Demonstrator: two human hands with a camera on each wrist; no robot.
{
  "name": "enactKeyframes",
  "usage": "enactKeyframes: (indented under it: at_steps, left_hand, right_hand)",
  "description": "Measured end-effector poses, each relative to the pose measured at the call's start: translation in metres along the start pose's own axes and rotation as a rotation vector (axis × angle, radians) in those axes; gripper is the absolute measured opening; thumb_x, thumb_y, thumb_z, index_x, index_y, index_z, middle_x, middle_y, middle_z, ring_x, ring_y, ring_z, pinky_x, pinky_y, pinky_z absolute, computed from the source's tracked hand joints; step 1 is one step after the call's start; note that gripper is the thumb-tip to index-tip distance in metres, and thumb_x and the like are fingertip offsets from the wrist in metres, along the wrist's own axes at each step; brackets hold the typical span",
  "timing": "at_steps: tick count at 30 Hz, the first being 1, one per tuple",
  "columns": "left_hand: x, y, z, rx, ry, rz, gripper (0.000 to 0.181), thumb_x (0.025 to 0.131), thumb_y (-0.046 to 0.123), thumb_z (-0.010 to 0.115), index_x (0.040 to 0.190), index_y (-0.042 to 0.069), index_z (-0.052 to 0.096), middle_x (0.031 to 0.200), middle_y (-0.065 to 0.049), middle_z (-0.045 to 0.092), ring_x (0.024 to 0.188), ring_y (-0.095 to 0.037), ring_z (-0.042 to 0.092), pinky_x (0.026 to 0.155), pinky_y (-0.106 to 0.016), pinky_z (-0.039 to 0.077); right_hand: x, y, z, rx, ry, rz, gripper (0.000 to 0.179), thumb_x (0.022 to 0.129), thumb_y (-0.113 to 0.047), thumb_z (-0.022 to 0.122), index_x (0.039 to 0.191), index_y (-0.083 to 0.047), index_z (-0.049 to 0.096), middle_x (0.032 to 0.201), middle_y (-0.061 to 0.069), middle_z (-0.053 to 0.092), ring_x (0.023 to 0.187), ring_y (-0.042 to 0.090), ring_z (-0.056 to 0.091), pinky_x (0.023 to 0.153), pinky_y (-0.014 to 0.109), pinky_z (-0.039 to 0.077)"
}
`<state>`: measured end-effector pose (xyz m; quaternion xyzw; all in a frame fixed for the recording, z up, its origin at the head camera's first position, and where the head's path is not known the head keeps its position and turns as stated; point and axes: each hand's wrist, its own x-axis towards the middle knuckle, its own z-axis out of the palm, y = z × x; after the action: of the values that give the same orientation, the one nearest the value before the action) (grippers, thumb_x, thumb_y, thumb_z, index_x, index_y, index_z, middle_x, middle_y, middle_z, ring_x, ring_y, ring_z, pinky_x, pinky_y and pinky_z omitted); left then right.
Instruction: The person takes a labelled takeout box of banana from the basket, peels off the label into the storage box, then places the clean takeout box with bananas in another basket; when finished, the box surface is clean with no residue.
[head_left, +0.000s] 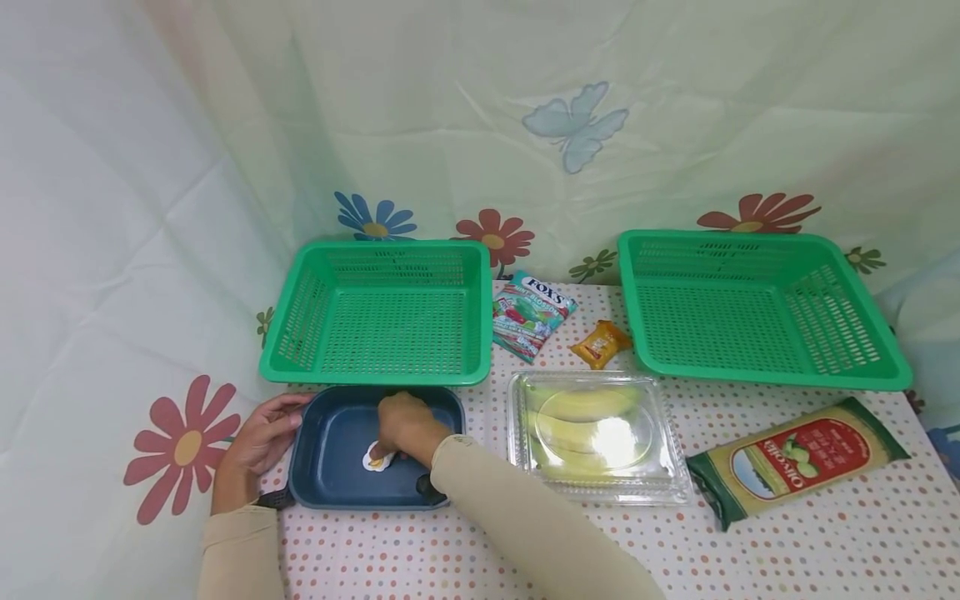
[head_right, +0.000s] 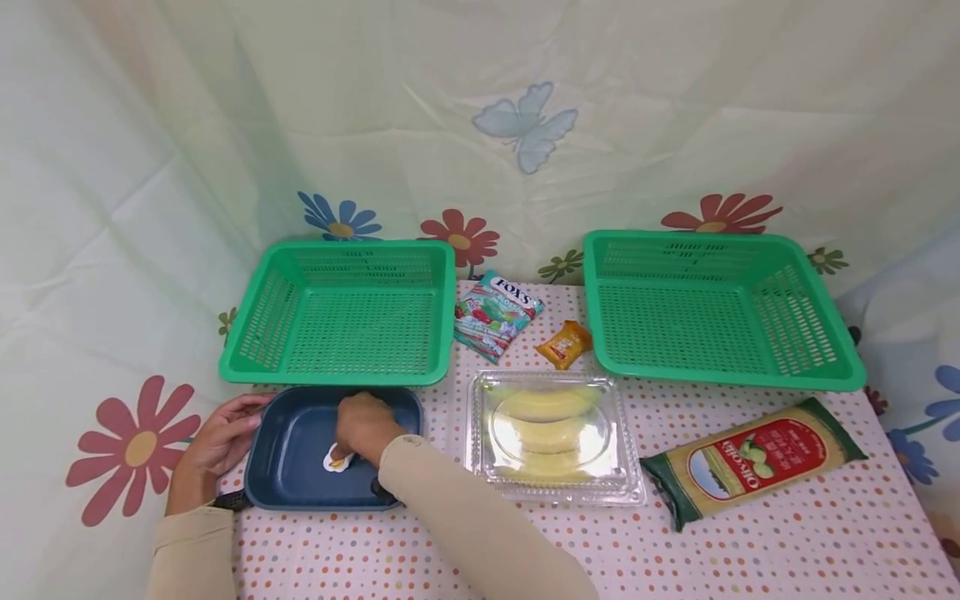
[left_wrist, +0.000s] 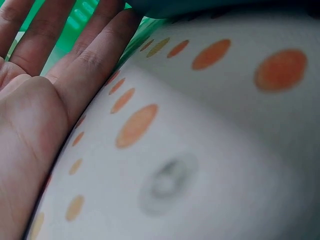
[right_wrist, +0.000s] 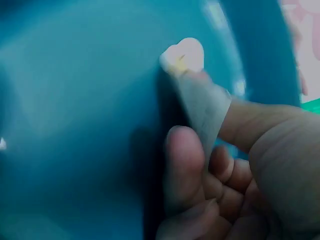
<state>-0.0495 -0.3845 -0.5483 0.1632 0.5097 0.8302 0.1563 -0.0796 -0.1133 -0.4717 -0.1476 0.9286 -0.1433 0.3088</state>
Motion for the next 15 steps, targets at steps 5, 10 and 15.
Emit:
enactKeyframes:
  at_steps: [5,10,15]
  left_hand:
    - [-0.001,0.000,-0.001,-0.001,-0.013,0.011,0.064,0.094,-0.029,0.022,0.134,0.000,0.063,0.135,-0.005,0.068,0.123,-0.013,0.065,0.100,-0.024,0.054]
    - [-0.001,-0.001,-0.002,0.004,-0.014,0.013,0.064,0.094,-0.030,0.023,0.135,-0.001,0.062,0.134,-0.005,0.068,0.123,-0.013,0.065,0.101,-0.024,0.053]
    - [-0.001,-0.002,-0.002,0.002,-0.007,0.007,0.064,0.094,-0.029,0.023,0.134,0.000,0.063,0.134,-0.005,0.068,0.122,-0.013,0.065,0.100,-0.024,0.054]
  right_hand:
    - [0.000,0.005,-0.005,-0.063,-0.053,-0.019,0.040,0.076,-0.049,0.088,0.088,-0.015,0.072,0.068,0.000,0.064,0.048,0.011,0.062,0.055,0.030,0.047]
    - [0.000,0.015,-0.016,-0.128,-0.126,-0.157,0.031,0.083,-0.044,0.084,0.076,-0.023,0.063,0.069,-0.007,0.061,0.062,0.010,0.060,0.059,0.032,0.046]
    - [0.001,0.022,-0.023,-0.129,-0.153,-0.297,0.028,0.083,-0.032,0.086,0.072,-0.025,0.061,0.074,-0.010,0.059,0.070,0.009,0.054,0.061,0.028,0.044]
